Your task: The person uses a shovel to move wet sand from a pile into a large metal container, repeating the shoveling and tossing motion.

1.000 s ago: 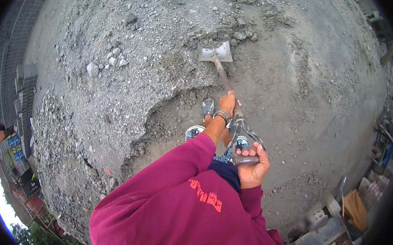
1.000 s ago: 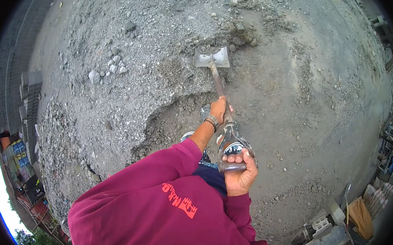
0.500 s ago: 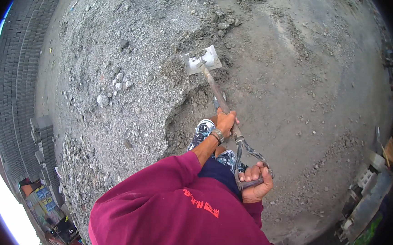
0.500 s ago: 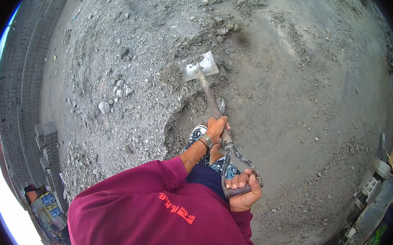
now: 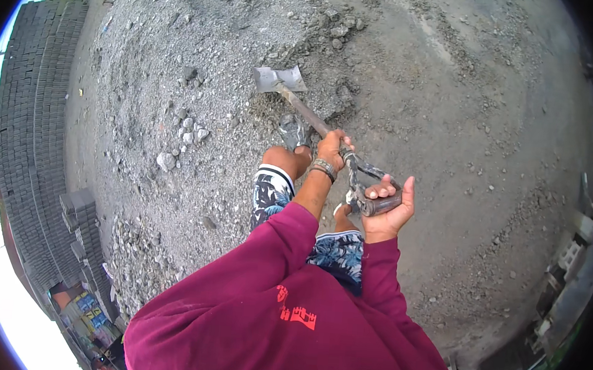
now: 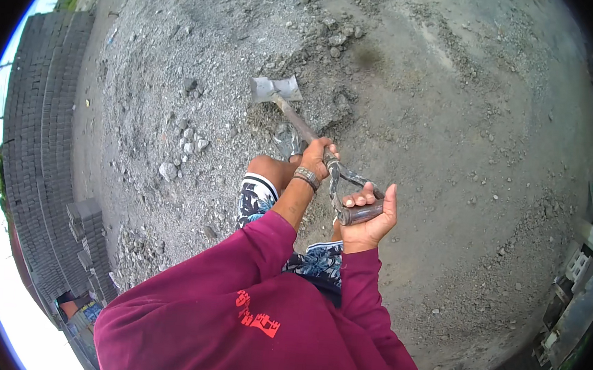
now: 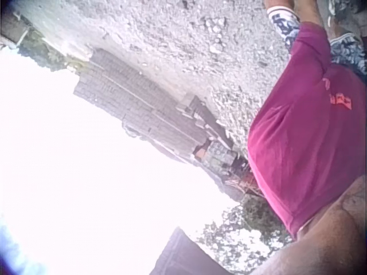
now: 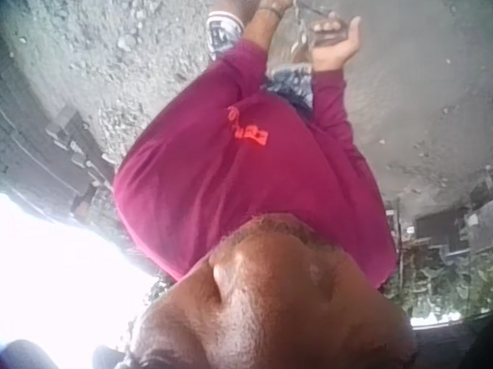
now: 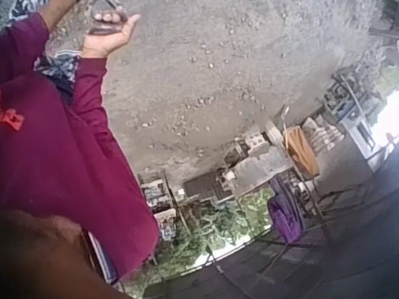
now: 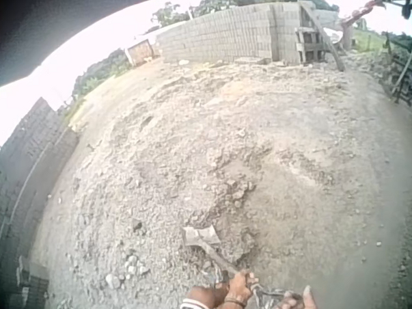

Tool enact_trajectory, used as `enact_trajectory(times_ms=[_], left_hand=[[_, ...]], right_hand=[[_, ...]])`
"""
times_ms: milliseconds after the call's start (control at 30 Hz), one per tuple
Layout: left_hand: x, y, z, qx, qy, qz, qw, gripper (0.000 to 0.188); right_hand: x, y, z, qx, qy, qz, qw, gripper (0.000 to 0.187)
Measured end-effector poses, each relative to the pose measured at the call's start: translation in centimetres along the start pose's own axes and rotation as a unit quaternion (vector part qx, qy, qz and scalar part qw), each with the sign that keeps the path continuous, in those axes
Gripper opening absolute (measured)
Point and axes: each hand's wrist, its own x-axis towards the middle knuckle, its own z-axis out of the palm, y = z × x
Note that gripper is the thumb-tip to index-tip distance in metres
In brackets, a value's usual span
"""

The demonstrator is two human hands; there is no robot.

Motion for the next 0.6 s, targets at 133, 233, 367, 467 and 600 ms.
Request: enact_trajectory(times_ms=[133,233,367,467,600], left_hand=[[-1.2,2.8,4.0,0.001,0.036,-0.031,0.999,0.006],[-1.9,5.3,8.5,-0.019,0.056,-0.046,0.997,0.006],[1.6,11.3,14.5,-0.025,0.036,-0.055,0.998,0.006],[1.8,8.7,11.9,-0.036,0.177,-0.003,0.984,0.006],[1.4,11.3,10.5,-0.004,0.010,-0.002,1.000,0.005]], right_hand=[[1.0,0.6,6.8,0.083,-0.065,-0.014,0.994,0.037],[4.2,0.7,11.4,0.118,-0.177,-0.035,0.976,0.029],[10.5,1.5,17.0,0.111,-0.186,-0.072,0.974,0.022],[12.1,1.8,20.7,0.151,-0.175,-0.110,0.967,0.022],[8.6,3.8,17.2,0.081,-0.141,-0.052,0.985,0.026]])
